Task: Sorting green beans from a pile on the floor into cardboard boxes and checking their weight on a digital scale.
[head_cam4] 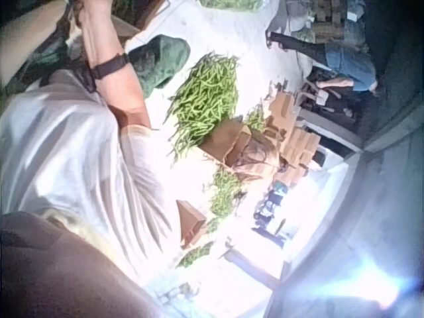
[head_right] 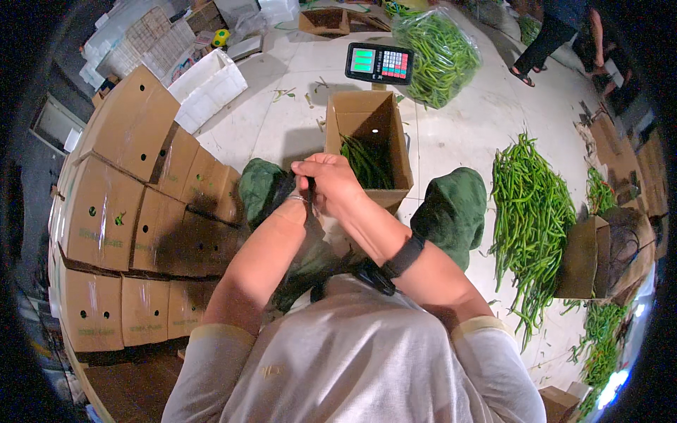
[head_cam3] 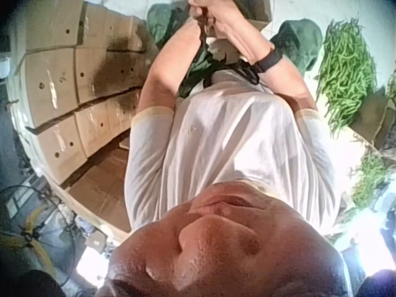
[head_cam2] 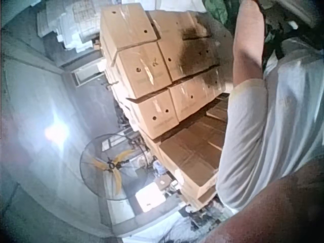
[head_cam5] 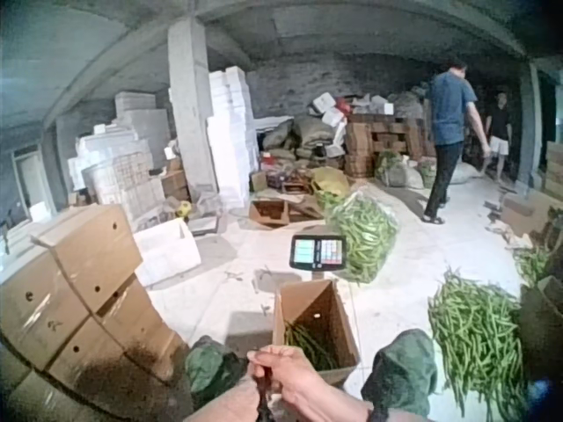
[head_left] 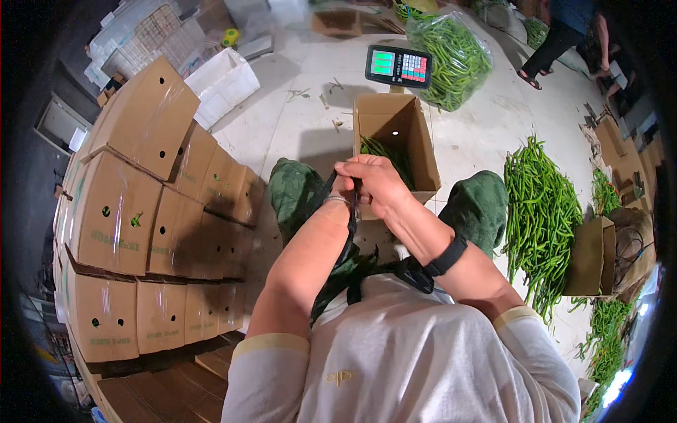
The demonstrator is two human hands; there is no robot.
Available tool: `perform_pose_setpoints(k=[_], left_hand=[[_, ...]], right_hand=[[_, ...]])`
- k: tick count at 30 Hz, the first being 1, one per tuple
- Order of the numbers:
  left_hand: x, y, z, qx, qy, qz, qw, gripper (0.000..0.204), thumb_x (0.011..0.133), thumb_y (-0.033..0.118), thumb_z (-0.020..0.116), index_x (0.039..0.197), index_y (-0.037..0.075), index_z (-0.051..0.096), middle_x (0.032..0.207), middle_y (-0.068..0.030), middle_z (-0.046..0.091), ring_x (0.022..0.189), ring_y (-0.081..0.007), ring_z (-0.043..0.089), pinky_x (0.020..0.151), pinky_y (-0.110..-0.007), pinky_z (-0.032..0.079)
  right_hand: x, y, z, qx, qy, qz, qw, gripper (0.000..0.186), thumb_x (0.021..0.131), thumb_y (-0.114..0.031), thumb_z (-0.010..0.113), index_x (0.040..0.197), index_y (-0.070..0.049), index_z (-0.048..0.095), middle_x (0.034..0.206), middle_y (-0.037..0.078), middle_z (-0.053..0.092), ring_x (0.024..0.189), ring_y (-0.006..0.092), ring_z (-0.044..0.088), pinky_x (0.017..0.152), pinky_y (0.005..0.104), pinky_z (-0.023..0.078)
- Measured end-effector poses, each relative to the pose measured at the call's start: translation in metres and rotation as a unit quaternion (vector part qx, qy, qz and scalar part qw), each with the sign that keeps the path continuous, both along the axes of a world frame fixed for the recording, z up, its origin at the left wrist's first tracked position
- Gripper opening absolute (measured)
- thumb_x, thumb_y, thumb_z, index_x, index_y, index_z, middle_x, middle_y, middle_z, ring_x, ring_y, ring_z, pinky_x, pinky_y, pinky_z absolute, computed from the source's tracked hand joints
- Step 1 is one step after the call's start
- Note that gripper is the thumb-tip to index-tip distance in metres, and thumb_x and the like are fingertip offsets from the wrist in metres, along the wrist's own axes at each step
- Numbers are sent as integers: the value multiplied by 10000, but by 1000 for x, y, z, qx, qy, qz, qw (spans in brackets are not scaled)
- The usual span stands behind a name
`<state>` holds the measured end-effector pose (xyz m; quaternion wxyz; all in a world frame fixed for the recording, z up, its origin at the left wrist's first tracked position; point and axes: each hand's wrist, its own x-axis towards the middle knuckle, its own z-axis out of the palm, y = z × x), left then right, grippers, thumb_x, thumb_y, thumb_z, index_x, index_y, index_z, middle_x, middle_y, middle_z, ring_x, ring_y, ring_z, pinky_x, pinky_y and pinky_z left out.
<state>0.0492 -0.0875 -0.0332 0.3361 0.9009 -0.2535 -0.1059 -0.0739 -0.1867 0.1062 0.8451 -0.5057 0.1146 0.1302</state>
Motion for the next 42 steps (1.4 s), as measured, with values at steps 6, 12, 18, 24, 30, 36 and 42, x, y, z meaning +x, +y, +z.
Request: perform_pose_setpoints(k=[6,12,18,24,30,36,42], left_hand=[[-15,-23,84,127,85,-3,988,270,781,295,541,857,54,634,869,-144,655,828,-297,627,741,-369,477],[6,11,73,-89,106,2,990,238,818,136,550,1025,37,611,913,-115,648,782,-198,617,705,-315,495],[-27,14,100,-341,381,137,848,324,864,28,522,1186,-7,523,1114,-124,577,927,-220,592,805,-323,512],[-87,44,87,-300,341,49,889,157,923,125,460,999,20,550,930,-47,575,850,-161,535,774,-286,429],[-124,96,112,-480,351,-35,803,142,895,75,459,957,-14,550,1000,-83,590,1055,-162,501,940,-303,356],[-181,87,191,-600,277,91,745,417,943,231,437,1206,-88,490,1165,-149,566,1072,-189,535,957,-334,391],[-216,215,295,-317,-44,266,909,367,919,284,506,999,-51,633,980,-134,663,890,-168,621,773,-255,479]], right_hand=[[9,-25,-24,-71,-44,-20,996,192,839,-152,636,661,-121,571,546,-53,501,409,28,358,351,202,244],[-4,-10,-23,-74,-168,147,972,205,910,-264,586,789,-119,506,626,-65,460,464,14,354,407,187,269],[-6,-20,-42,-108,-235,165,952,213,913,-269,582,797,-100,523,640,-48,478,517,25,409,443,193,323],[2,-9,-33,-97,-191,100,972,146,889,-208,609,793,-100,588,627,-54,515,527,22,436,467,186,346],[-10,25,-19,-28,-211,107,971,139,884,-185,613,812,-66,597,694,-34,545,584,35,444,519,196,361],[-35,31,25,-220,-379,135,888,195,839,-115,617,1018,-37,622,942,46,621,814,125,558,729,269,457],[-58,17,24,-182,-420,168,873,277,836,-82,614,1111,-51,613,981,47,622,839,101,571,740,231,463]])
